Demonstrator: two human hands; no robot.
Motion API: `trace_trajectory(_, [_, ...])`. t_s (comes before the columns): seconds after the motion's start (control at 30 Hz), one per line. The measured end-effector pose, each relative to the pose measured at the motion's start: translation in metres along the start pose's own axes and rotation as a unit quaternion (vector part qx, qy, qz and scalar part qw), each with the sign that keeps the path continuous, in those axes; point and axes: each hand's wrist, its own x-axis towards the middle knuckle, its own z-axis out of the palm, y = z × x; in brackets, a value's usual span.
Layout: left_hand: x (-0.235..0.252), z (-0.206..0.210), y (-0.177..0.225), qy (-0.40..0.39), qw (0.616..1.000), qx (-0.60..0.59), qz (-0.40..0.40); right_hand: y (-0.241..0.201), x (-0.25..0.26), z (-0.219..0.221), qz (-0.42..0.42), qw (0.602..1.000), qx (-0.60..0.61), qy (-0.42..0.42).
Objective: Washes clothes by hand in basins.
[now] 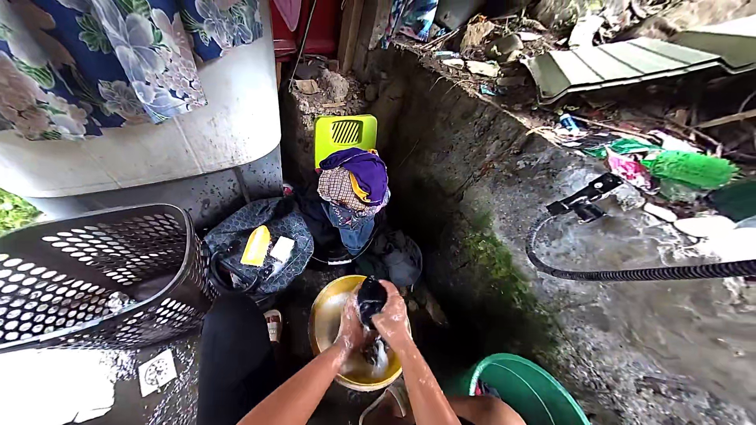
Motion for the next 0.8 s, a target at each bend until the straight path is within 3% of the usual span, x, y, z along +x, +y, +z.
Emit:
trace_trajectory(0.07, [0.004,0.01,0.01,0.079,0.995,-0.053,0.011,0.008,-0.008,-0.005,-0.058,0.997,0.038,-0.026])
trace_trajectory(0.17, [0.016,0.007,0.036,0.088,0.99,-0.105,-0.017,0.057,-0.012,-0.006,-0.14,0.971,0.192,-0.017])
trace_trajectory(0.3, [0.026,0.01,0.074,0.037,0.943,-0.299,-0.139,0.083,-0.022,0.019,0.003,0.946,0.325,0.02])
trace_trajectory(0.4, [0.03,-0.005,0.07,-0.019,0.925,-0.302,-0.23,0.085,-0.014,0.027,-0.002,0.937,0.345,0.05])
trace_trajectory(0.43, [0.032,-0.011,0.055,-0.031,0.931,-0.287,-0.223,0.085,-0.01,0.026,-0.01,0.946,0.319,0.05])
trace_trajectory(0.53, [0.041,-0.053,0.022,-0.173,0.957,-0.175,-0.153,0.087,0.004,0.023,0.003,0.982,0.187,0.023])
trace_trajectory(0.57, [0.044,-0.07,0.017,-0.224,0.952,-0.127,-0.162,0.091,0.009,0.023,0.012,0.991,0.134,0.01])
trace_trajectory(0.63, [0.043,-0.095,0.015,-0.302,0.911,-0.109,-0.258,0.093,0.015,0.024,0.026,0.998,-0.012,-0.047])
trace_trajectory(0.7, [0.033,-0.096,0.011,-0.276,0.883,-0.149,-0.35,0.093,0.012,0.026,-0.031,0.987,-0.118,-0.108])
trace_trajectory(0.8, [0.028,-0.065,-0.003,-0.116,0.855,-0.191,-0.469,0.102,0.003,0.04,-0.211,0.957,-0.178,-0.087])
